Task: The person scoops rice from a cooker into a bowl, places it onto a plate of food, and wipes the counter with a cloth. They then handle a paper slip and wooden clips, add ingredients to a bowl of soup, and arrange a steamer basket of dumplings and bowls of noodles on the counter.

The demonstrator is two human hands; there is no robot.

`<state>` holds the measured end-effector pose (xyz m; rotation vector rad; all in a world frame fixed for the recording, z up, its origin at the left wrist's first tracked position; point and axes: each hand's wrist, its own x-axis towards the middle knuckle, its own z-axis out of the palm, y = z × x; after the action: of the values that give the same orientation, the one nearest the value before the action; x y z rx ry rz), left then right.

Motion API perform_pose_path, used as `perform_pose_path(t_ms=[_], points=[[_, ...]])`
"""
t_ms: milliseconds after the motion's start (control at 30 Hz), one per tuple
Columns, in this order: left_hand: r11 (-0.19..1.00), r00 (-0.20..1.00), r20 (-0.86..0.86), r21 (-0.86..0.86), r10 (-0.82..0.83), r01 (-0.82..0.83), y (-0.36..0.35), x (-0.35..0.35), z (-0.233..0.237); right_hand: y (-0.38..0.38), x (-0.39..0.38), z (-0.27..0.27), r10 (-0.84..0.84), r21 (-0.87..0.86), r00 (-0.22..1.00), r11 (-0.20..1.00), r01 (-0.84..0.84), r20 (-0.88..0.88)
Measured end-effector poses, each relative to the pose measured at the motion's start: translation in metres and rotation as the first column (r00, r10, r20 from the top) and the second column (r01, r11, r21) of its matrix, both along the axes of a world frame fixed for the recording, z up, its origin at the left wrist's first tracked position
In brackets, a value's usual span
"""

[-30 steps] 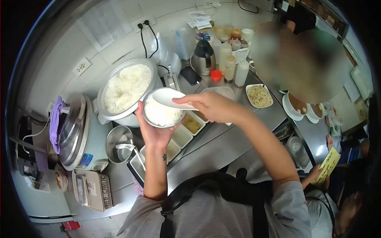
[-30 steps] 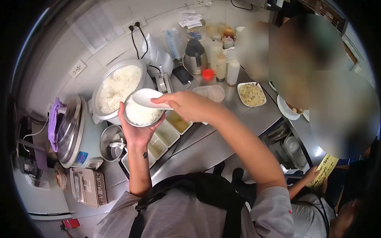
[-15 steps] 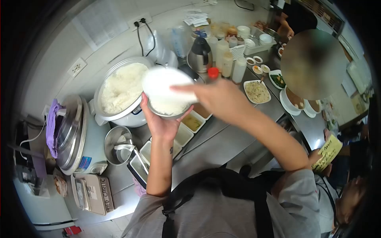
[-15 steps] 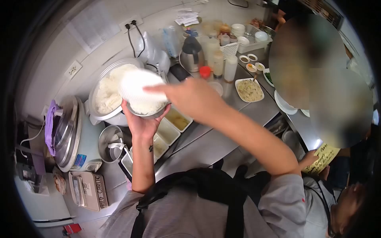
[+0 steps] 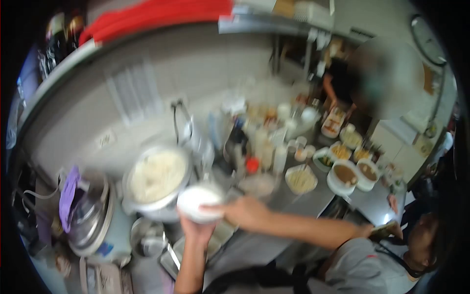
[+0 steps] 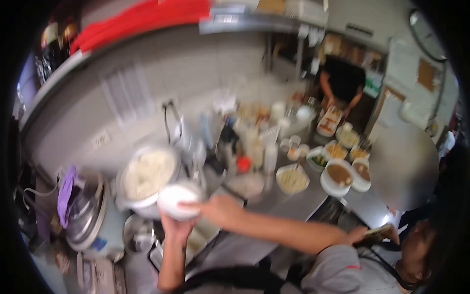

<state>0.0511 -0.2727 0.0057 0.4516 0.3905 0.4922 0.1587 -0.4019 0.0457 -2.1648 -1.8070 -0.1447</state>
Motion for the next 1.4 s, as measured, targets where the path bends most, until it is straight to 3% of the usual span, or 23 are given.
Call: perform_pose_path(t_ms=[67,100,133,200,233,267,300,333,400,467,500,533,567,600,633,667,767,900,1000,1100,1167,1267,1400], points=[[0.998,0.998,0.053,0.051,-0.030,0.027,-0.003,-0.011,0.001,-0.001,-0.003,0.021,0.061,-0.020,0.997,0.998,-0.062,-0.049],[0.994,0.993,0.111,0.105,-0.038,0.026,-0.002,-0.007,0.014,0.002,0.003,0.046,0.069,0.108,0.947,0.993,-0.037,-0.313],[0.990,0.991,0.129,0.139,-0.040,0.021,-0.004,-0.015,0.016,0.007,0.007,0.071,0.113,0.207,0.803,0.978,0.014,-0.586],[0.989,0.989,0.146,0.149,-0.028,0.006,-0.003,-0.029,0.011,0.014,0.027,0.147,0.270,0.383,0.458,0.908,0.172,-0.847],[0.992,0.989,0.145,0.128,-0.014,-0.005,0.001,-0.035,0.009,0.018,0.037,0.186,0.576,0.715,0.457,0.660,0.229,-0.678],[0.994,0.990,0.141,0.103,0.012,-0.027,0.003,-0.043,0.008,0.014,0.047,0.237,0.516,0.820,0.680,0.523,0.233,-0.522],[0.995,0.991,0.120,0.073,0.057,-0.066,0.004,-0.055,0.008,0.022,0.073,0.265,0.449,0.929,0.861,0.363,0.071,-0.241],[0.994,0.989,0.107,0.034,0.098,-0.102,0.010,-0.070,-0.001,0.029,0.091,0.286,0.298,0.942,0.947,0.336,0.013,-0.120],[0.984,0.977,0.121,-0.033,0.176,-0.173,0.011,-0.104,0.001,0.049,0.057,0.282,0.328,0.837,0.883,0.533,0.121,-0.336],[0.935,0.934,0.060,0.016,0.352,-0.353,0.021,-0.139,-0.010,0.089,0.029,0.227,0.357,0.558,0.915,0.805,-0.200,-0.187],[0.899,0.899,0.042,0.023,0.436,-0.438,0.028,-0.158,-0.017,0.109,-0.010,0.184,0.417,0.450,0.840,0.860,-0.241,-0.348],[0.873,0.873,0.034,0.017,0.487,-0.488,0.033,-0.178,-0.027,0.121,-0.025,0.141,0.386,0.154,0.814,0.922,-0.355,-0.433],[0.847,0.846,0.029,-0.001,0.532,-0.532,0.037,-0.200,-0.032,0.139,-0.051,0.095,0.419,0.049,0.815,0.898,-0.437,-0.400],[0.824,0.824,0.028,-0.015,0.566,-0.566,0.038,-0.217,-0.035,0.156,-0.078,0.065,0.209,-0.286,0.927,0.910,-0.301,-0.310],[0.803,0.804,-0.003,-0.034,0.595,-0.594,0.032,-0.231,-0.026,0.177,-0.092,0.014,0.421,-0.231,0.894,0.864,-0.447,-0.155],[0.773,0.774,-0.002,-0.041,0.633,-0.633,0.031,-0.244,-0.029,0.196,-0.107,-0.020,0.472,-0.228,0.881,0.856,-0.464,-0.022],[0.695,0.697,-0.012,-0.057,0.717,-0.716,0.028,-0.275,-0.039,0.247,-0.143,-0.081,0.338,-0.358,0.936,0.889,-0.285,0.094],[0.691,0.696,-0.028,-0.092,0.717,-0.717,0.021,-0.282,-0.034,0.280,-0.159,-0.101,0.362,-0.418,0.919,0.868,-0.270,0.157],[0.759,0.763,-0.032,-0.084,0.646,-0.646,0.027,-0.274,-0.039,0.261,-0.156,-0.083,0.502,-0.115,0.855,0.849,-0.516,-0.127],[0.883,0.882,0.051,0.001,0.469,-0.469,0.052,-0.260,-0.049,0.211,-0.138,-0.052,0.682,0.071,0.501,0.626,-0.777,-0.533],[0.954,0.956,0.114,0.096,0.271,-0.282,0.070,-0.241,-0.046,0.162,-0.137,-0.024,0.616,0.058,0.617,0.729,-0.682,-0.490],[0.946,0.947,-0.035,0.072,0.320,-0.317,0.074,-0.181,-0.028,0.114,-0.138,-0.008,0.514,0.226,0.709,0.855,-0.466,-0.482],[0.982,0.996,-0.085,0.185,-0.006,0.022,0.062,-0.115,-0.038,0.073,-0.116,-0.021,0.238,0.258,0.900,0.955,-0.148,-0.365]])
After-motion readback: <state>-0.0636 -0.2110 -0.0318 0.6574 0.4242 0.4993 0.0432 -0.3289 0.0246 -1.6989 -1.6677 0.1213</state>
